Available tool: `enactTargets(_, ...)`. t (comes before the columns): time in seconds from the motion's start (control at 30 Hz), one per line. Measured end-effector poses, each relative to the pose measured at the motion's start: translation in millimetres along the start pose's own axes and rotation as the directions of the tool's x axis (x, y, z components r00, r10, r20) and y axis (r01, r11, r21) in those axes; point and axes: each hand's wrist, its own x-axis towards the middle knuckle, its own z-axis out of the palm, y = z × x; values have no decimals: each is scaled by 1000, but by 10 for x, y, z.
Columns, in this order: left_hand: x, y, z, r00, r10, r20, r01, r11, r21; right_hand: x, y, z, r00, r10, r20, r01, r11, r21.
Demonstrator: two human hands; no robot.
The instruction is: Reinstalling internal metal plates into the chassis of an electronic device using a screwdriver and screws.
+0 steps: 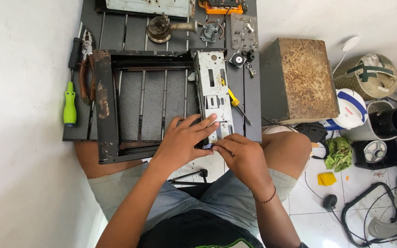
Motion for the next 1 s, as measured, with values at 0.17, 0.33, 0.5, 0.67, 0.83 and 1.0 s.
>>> enactTargets(0.17, -9, -7, -1, 1000, 5, -1, -5, 1000, 6, 42, -58, -56, 998, -52, 29, 53, 997, -56)
enactTargets(0.33, -18, 14, -11, 1000, 9, -10, -9, 1000, 11, 17, -88, -64, 990, -133, 35, 138, 975, -176)
enactTargets(0.5, 2, 67, -96, 1000, -16, 18, 16, 999, -36, 78, -132, -155, 990, -142, 23, 143, 989, -44)
enactTargets(0.67, -2, 49, -56, 999, -27, 26, 29, 998, -48, 25, -53, -115, 999, -48, -22, 50, 992, 114)
enactTargets(0.83, 14, 52, -88, 999, -23, 28, 25, 997, -69, 57, -20, -141, 999, -32, -14, 34, 981, 189)
enactTargets(1.0, 9, 51, -97, 1000, -8, 16, 9, 999, -45, 35, 108, -72, 999, -14, 36, 5, 971, 239)
